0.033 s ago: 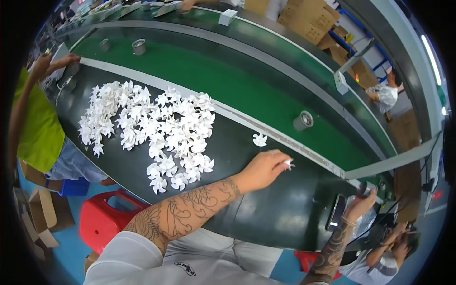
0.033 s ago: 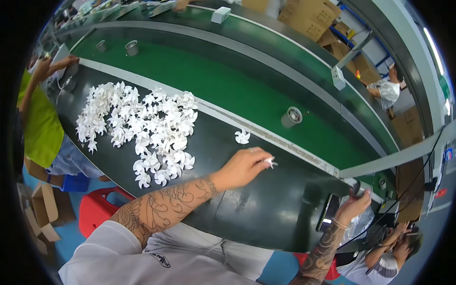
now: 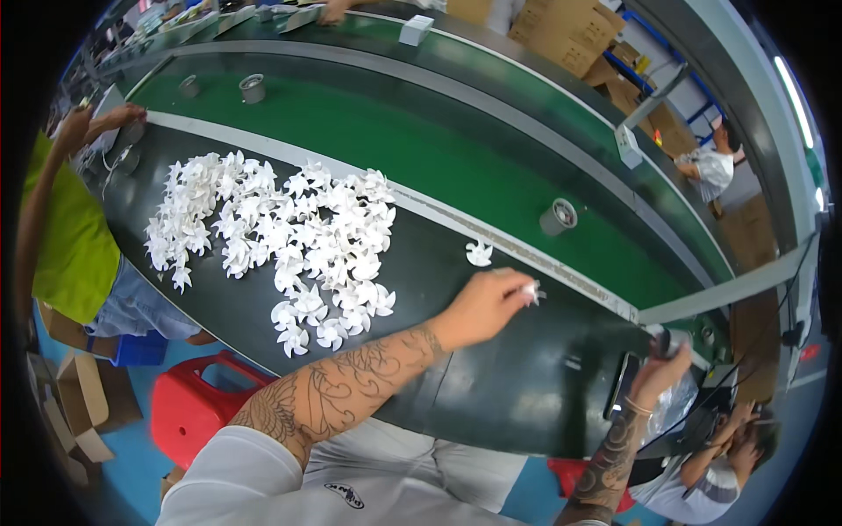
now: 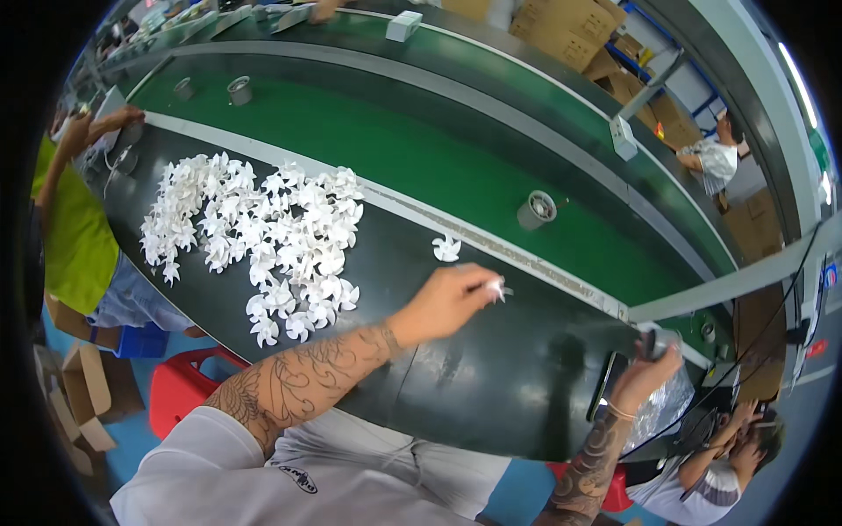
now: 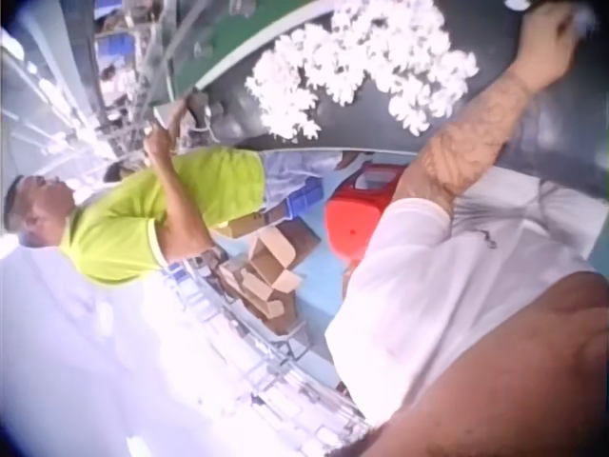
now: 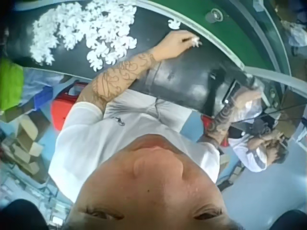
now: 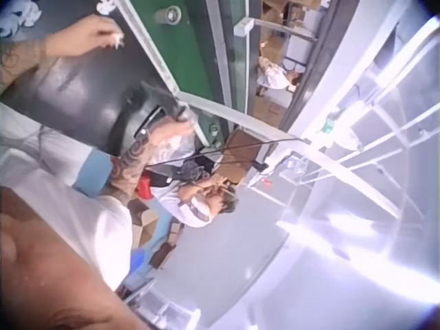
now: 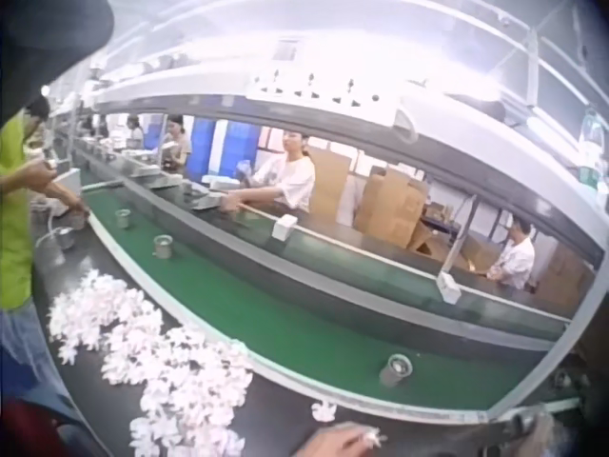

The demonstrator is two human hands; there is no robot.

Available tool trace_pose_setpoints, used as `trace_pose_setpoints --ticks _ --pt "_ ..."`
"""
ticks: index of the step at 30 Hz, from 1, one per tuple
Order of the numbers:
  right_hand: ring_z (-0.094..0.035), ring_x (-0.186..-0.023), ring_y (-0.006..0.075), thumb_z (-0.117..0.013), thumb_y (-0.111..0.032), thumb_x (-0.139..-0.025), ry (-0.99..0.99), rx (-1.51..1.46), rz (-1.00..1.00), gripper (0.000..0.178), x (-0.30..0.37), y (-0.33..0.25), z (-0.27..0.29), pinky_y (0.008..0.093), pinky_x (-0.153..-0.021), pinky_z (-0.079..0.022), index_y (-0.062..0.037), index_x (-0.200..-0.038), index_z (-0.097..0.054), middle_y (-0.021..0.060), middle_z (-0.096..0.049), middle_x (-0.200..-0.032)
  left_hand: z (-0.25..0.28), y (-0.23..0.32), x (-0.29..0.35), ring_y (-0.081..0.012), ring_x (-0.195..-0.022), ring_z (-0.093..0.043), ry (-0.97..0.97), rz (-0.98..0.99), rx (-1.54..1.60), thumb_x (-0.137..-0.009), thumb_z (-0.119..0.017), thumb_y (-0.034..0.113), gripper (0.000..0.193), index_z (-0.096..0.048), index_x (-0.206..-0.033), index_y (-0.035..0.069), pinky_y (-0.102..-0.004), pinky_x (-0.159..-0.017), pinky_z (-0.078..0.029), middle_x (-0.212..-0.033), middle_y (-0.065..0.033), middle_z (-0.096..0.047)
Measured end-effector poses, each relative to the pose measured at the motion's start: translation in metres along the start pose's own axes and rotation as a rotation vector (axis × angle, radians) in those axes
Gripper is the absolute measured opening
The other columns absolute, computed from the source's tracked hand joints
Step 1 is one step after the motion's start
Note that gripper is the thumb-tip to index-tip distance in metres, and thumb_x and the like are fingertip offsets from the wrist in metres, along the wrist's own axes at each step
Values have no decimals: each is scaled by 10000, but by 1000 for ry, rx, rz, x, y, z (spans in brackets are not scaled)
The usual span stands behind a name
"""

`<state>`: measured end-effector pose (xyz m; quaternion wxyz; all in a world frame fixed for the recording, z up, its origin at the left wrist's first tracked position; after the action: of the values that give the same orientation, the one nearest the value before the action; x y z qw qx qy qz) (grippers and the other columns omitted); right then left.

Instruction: Assembling small white plastic inserts into cylindrical metal housings at a manual assembly station.

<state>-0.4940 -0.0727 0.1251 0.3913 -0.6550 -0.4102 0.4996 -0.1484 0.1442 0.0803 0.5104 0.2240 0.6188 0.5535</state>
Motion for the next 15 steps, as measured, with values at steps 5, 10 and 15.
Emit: trace_pose_setpoints --ticks 5,10,15 --pt "-625 -990 288 -527 -350 -982 -515 -345 -675 363 125 28 -157 369 -827 -495 -106 -1251 -511 93 -612 -1145 10 -30 -2 -119 -970 -606 73 371 652 -943 -614 117 233 -641 -1143 -1 -293 -822 -550 -1109 -55 -639" --pt "-612 -1027 233 -454 -354 -1017 -672 -487 -917 368 179 54 -206 401 -859 -516 -51 -1216 -520 100 -615 -1172 3 -13 -9 -163 -1096 -574 11 145 371 -925 -632 85 226 -657 -1124 -20 -305 -900 -512 -1275 -79 -553" --pt "-613 -1007 206 -430 -335 -1028 -662 -558 -923 376 182 49 -201 396 -866 -522 -13 -1194 -532 116 -615 -1114 -5 -3 -1 -198 -1077 -595 -67 119 125 -884 -662 57 212 -682 -1082 -18 -301 -901 -498 -1237 -104 -574"
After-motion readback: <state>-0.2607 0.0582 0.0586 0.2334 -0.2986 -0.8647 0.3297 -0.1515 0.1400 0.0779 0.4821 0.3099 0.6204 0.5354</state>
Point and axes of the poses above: each hand's wrist, its own x-axis away from the middle knuckle, its own z-axis out of the back of the hand, y = z × x, the point moved 7 cm from there along -x, towards the middle knuckle
